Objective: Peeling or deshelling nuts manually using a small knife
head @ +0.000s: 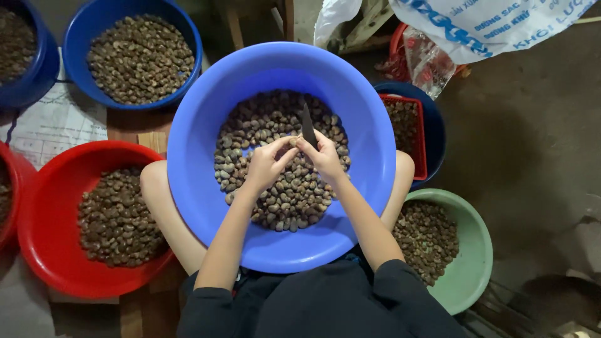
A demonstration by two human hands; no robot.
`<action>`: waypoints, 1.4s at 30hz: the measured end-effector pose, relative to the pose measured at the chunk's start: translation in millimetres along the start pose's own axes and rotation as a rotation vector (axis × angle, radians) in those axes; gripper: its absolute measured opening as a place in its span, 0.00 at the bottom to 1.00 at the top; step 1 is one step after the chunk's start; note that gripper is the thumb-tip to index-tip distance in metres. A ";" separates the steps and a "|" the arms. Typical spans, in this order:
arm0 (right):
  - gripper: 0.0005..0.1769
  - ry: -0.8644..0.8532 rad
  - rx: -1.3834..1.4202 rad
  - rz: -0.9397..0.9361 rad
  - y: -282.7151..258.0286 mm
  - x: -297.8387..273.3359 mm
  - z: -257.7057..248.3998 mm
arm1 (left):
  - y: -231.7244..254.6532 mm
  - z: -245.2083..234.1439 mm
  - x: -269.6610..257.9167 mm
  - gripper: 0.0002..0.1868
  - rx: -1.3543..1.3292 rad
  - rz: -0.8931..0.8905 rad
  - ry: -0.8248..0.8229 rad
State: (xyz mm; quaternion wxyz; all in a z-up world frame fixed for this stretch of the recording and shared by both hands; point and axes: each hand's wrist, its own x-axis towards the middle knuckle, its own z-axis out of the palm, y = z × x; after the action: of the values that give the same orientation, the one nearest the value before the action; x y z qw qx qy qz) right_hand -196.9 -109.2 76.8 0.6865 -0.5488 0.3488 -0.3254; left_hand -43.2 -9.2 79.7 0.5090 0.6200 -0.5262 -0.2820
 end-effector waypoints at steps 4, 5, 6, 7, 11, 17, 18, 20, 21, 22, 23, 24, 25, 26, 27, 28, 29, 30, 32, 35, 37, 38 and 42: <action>0.04 0.015 -0.114 -0.045 -7.1 -3.8 1.8 | 5.0 2.8 2.8 0.13 -0.005 -0.026 0.051; 0.07 0.054 -0.298 -0.134 -9.2 -7.0 2.7 | 9.6 3.6 3.9 0.11 -0.029 -0.022 0.102; 0.11 0.095 -0.482 -0.222 -11.4 -10.3 3.7 | 14.5 4.3 5.1 0.10 -0.053 -0.018 0.153; 0.11 0.096 -0.480 -0.227 -11.1 -10.7 2.9 | 17.1 0.2 5.7 0.10 -0.049 -0.013 0.153; 0.10 0.087 -0.961 -0.500 -7.3 -6.5 -5.8 | 30.4 -16.9 7.7 0.10 -0.024 0.004 0.223; 0.07 0.047 -1.053 -0.599 -2.2 -3.4 -12.1 | 20.4 -24.3 7.7 0.11 0.169 0.083 0.228; 0.09 0.032 -1.111 -0.532 -1.9 -3.5 -12.2 | 13.1 -24.8 7.2 0.11 0.176 0.103 0.204; 0.10 0.050 -0.957 -0.473 -3.6 -3.5 -12.1 | 22.2 -26.7 4.5 0.11 0.205 0.102 0.169; 0.11 0.066 -0.807 -0.414 -5.2 -2.0 -12.4 | 26.3 -27.6 5.4 0.11 0.230 0.100 0.136; 0.11 0.073 -0.807 -0.416 -3.3 -1.5 -6.3 | 22.8 -27.9 6.5 0.11 0.229 0.106 0.132; 0.07 0.042 -0.519 -0.304 -2.1 -2.6 -3.5 | 19.8 -24.3 5.2 0.10 0.176 0.099 0.098; 0.04 0.013 -0.232 -0.190 -0.8 -3.5 -0.7 | 16.7 -20.6 4.0 0.10 0.123 0.094 0.064; 0.04 0.015 -0.234 -0.190 1.2 -4.8 3.5 | 15.7 -18.0 5.2 0.10 0.121 0.094 0.063; 0.04 -0.022 -0.004 -0.013 3.2 -5.8 7.3 | 14.6 -15.2 6.6 0.10 0.000 0.054 0.067; 0.05 -0.059 0.228 0.166 6.7 -8.4 12.0 | 13.0 -12.6 6.0 0.11 -0.121 0.010 0.069; 0.05 -0.057 0.229 0.169 9.8 -9.0 10.6 | 16.3 -10.7 6.6 0.11 -0.121 0.008 0.067; 0.09 -0.092 0.334 0.201 12.0 -8.4 8.8 | 19.7 -8.6 8.3 0.11 -0.163 0.039 0.076; 0.13 -0.128 0.440 0.233 14.1 -7.8 7.2 | 23.3 -6.7 10.0 0.12 -0.204 0.070 0.085; 0.13 -0.130 0.440 0.215 19.2 -5.8 6.8 | 20.1 -4.5 9.9 0.11 -0.167 0.095 0.090; 0.13 -0.041 0.233 0.050 8.0 -6.2 12.1 | 10.9 -4.7 11.4 0.10 -0.137 0.092 0.111; 0.13 0.050 0.023 -0.093 0.4 -6.7 11.8 | 8.7 -6.7 11.0 0.11 -0.148 0.060 0.126; 0.14 0.047 -0.275 -0.281 -1.0 -6.0 8.8 | 10.6 -8.3 10.3 0.10 -0.132 0.057 0.098; 0.18 0.047 -1.089 -0.558 -15.1 -2.0 -11.7 | 18.9 -17.3 12.2 0.09 -0.092 0.126 0.059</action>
State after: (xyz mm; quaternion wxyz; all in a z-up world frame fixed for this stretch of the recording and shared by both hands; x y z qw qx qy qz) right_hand -208.7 -116.5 90.1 0.1883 -0.8843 0.3229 -0.2798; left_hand -31.2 -13.6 105.1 0.5691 0.5696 -0.5355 -0.2547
